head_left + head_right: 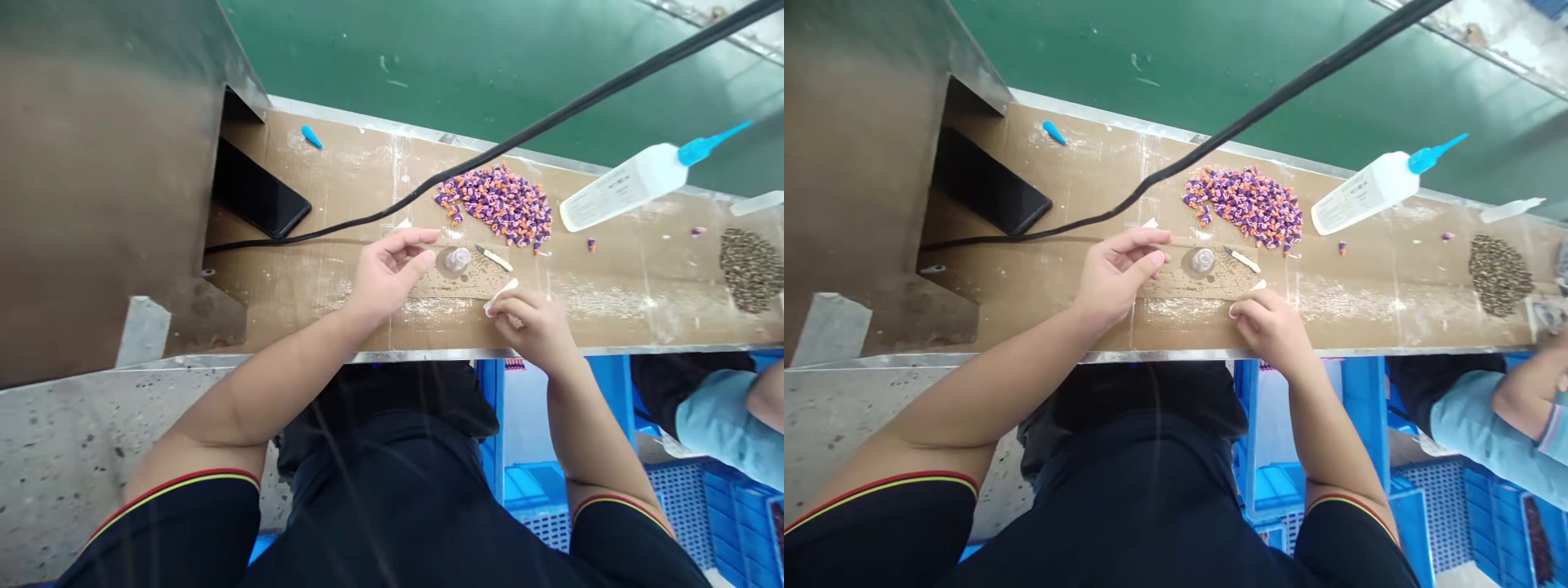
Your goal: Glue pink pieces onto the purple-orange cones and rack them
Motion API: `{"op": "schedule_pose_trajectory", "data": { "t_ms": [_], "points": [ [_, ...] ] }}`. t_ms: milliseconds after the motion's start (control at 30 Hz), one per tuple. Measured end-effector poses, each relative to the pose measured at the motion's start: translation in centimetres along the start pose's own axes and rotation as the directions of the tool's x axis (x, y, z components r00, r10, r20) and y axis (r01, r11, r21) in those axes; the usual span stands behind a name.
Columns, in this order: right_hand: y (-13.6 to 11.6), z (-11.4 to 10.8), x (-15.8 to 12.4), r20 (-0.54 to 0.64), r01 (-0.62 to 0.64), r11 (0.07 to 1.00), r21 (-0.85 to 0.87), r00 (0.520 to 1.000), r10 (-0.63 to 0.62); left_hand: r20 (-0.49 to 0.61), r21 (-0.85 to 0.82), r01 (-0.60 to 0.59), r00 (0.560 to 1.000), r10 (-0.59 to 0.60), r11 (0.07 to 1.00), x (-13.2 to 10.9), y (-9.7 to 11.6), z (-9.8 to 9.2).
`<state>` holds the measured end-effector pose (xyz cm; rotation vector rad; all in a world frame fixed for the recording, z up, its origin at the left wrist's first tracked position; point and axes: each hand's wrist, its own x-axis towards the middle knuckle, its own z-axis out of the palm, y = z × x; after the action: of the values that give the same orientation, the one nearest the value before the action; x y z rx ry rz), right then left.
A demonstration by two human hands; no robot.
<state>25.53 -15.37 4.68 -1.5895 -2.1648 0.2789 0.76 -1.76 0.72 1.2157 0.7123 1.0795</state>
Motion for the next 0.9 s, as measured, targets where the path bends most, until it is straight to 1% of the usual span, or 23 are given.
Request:
{"op": "schedule_pose_trajectory", "data": {
  "t_ms": [33,100,167,233,367,433,567,633,667,700,733,800,833,867,900],
  "points": [
    [0.2,0.1,-1.0,0.044,0.006,1.0,-0.016,0.999,-0.005,0.004,0.005,-0.024,1.0,0.024,1.0,0.0,-0.1,0.1],
    [0.3,0.6,-2.4,0.079,0.023,0.999,-0.04,0.997,-0.02,0.009,0.015,-0.08,0.997,0.08,0.997,0.1,-0.4,0.3],
    [0.2,1.1,-3.4,0.067,0.022,0.998,-0.055,0.998,-0.018,0.012,0.038,-0.125,0.992,0.125,0.991,0.2,-0.7,0.4],
    [0.0,1.3,-4.2,0.026,-0.021,0.999,-0.044,0.999,0.022,0.014,0.074,-0.146,0.989,0.146,0.986,0.3,-1.0,0.3],
    [-0.2,1.8,-5.5,-0.076,-0.148,0.986,0.082,0.985,0.154,-0.006,0.148,-0.15,0.988,0.153,0.977,0.7,-1.3,-0.2],
    [-0.3,2.3,-5.6,-0.095,-0.185,0.974,0.133,0.976,0.198,-0.021,0.189,-0.151,0.987,0.158,0.97,0.9,-1.5,-0.5],
    [-0.7,3.4,-5.0,-0.135,-0.215,0.95,0.226,0.959,0.25,-0.049,0.265,-0.157,0.983,0.176,0.951,1.2,-1.9,-0.7],
    [-0.6,3.1,-5.9,-0.139,-0.285,0.904,0.32,0.929,0.342,-0.069,0.279,-0.155,0.981,0.181,0.948,1.3,-1.9,-0.7],
    [-0.4,2.7,-6.9,-0.151,-0.341,0.861,0.377,0.895,0.42,-0.077,0.277,-0.155,0.98,0.183,0.948,1.4,-1.9,-0.7],
    [0.0,2.2,-8.4,-0.176,-0.399,0.806,0.437,0.841,0.511,-0.084,0.27,-0.156,0.979,0.184,0.95,1.5,-1.9,-0.6],
    [0.5,1.7,-10.3,-0.21,-0.453,0.742,0.494,0.766,0.608,-0.092,0.257,-0.161,0.977,0.19,0.953,1.7,-1.8,-0.5],
    [1.8,1.0,-14.8,-0.272,-0.549,0.603,0.579,0.567,0.778,-0.124,0.222,-0.168,0.972,0.199,0.961,2.0,-1.7,-0.3],
    [2.6,0.9,-17.2,-0.26,-0.614,0.52,0.594,0.464,0.846,-0.148,0.206,-0.164,0.969,0.197,0.965,2.1,-1.6,0.0],
    [3.3,1.1,-19.4,-0.219,-0.693,0.42,0.586,0.363,0.906,-0.172,0.195,-0.154,0.967,0.189,0.969,2.3,-1.5,0.2],
    [4.0,1.4,-21.4,-0.155,-0.772,0.313,0.553,0.274,0.949,-0.196,0.189,-0.14,0.965,0.176,0.972,2.4,-1.4,0.4]
  ]
}}
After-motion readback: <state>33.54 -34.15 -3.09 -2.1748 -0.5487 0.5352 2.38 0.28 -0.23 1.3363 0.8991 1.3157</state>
